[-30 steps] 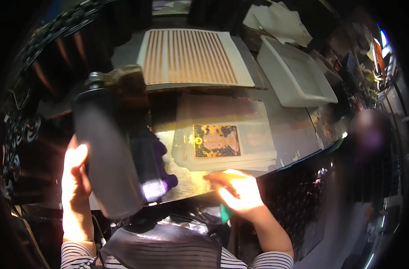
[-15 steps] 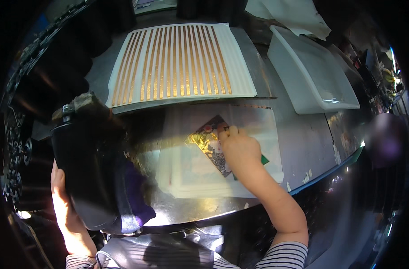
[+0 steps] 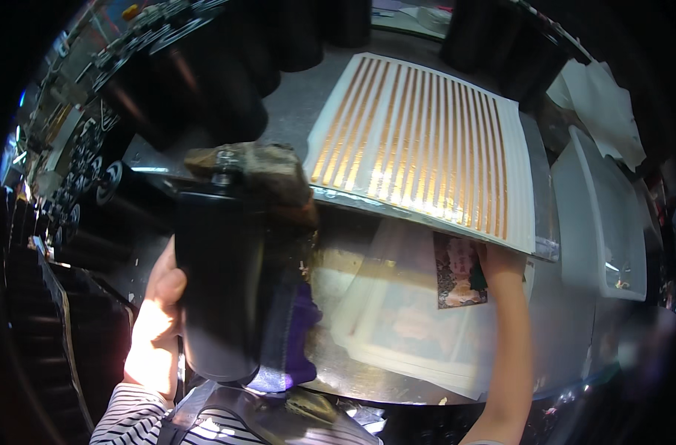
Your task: The person applies decorative paper labels to cylindrical metal cans. They smooth the labels onto the can surface using a green plastic scraper tool and their fingers to ensure adhesion. The person handles multiple cans, applying labels to each one individually.
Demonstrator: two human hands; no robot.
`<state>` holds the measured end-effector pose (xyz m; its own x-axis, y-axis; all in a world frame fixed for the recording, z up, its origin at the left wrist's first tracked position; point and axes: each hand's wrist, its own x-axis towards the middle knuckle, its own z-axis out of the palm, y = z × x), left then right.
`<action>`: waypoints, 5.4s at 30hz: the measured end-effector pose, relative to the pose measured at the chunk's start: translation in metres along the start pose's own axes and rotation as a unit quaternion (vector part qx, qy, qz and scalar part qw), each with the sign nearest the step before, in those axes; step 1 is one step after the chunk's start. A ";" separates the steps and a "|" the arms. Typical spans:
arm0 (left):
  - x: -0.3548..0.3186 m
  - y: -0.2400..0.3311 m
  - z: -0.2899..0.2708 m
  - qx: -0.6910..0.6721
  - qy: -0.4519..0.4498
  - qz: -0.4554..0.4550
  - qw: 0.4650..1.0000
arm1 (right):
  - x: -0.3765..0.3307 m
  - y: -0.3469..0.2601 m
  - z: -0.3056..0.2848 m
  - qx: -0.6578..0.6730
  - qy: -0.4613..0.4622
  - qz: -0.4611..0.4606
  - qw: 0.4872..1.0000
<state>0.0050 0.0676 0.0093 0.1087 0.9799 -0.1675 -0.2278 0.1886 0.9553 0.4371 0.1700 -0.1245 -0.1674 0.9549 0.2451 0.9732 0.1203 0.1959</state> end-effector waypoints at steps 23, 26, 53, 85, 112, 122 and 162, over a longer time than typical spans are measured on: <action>-0.025 0.026 -0.036 0.296 -0.038 0.267 0.916 | -0.008 -0.209 -0.309 0.687 -0.168 0.144 0.692; -0.019 0.029 -0.037 0.224 -0.037 0.206 0.952 | 0.014 -0.217 -0.262 0.767 -0.252 0.091 0.583; -0.025 0.007 -0.044 0.231 0.017 0.061 0.971 | -0.045 -0.233 -0.200 0.803 -0.177 0.132 0.554; -0.019 -0.006 -0.050 0.271 -0.002 0.188 0.944 | -0.048 -0.244 -0.199 0.616 0.021 0.063 0.785; 0.003 -0.012 -0.019 -0.041 -0.113 0.086 0.989 | -0.026 -0.236 -0.175 0.631 -0.070 -0.033 0.772; 0.006 -0.024 -0.060 0.133 -0.174 0.099 0.971 | -0.039 -0.230 -0.170 0.626 -0.128 -0.041 0.768; -0.011 -0.034 -0.070 0.531 -0.232 0.140 0.803 | -0.026 -0.223 -0.198 0.714 -0.190 0.003 0.674</action>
<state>-0.0558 0.0548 -0.0387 0.6014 0.7981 -0.0367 0.6203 -0.4375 0.6510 0.1935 0.0643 0.0136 -0.3737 0.9247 -0.0721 0.1774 -0.0051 -0.9841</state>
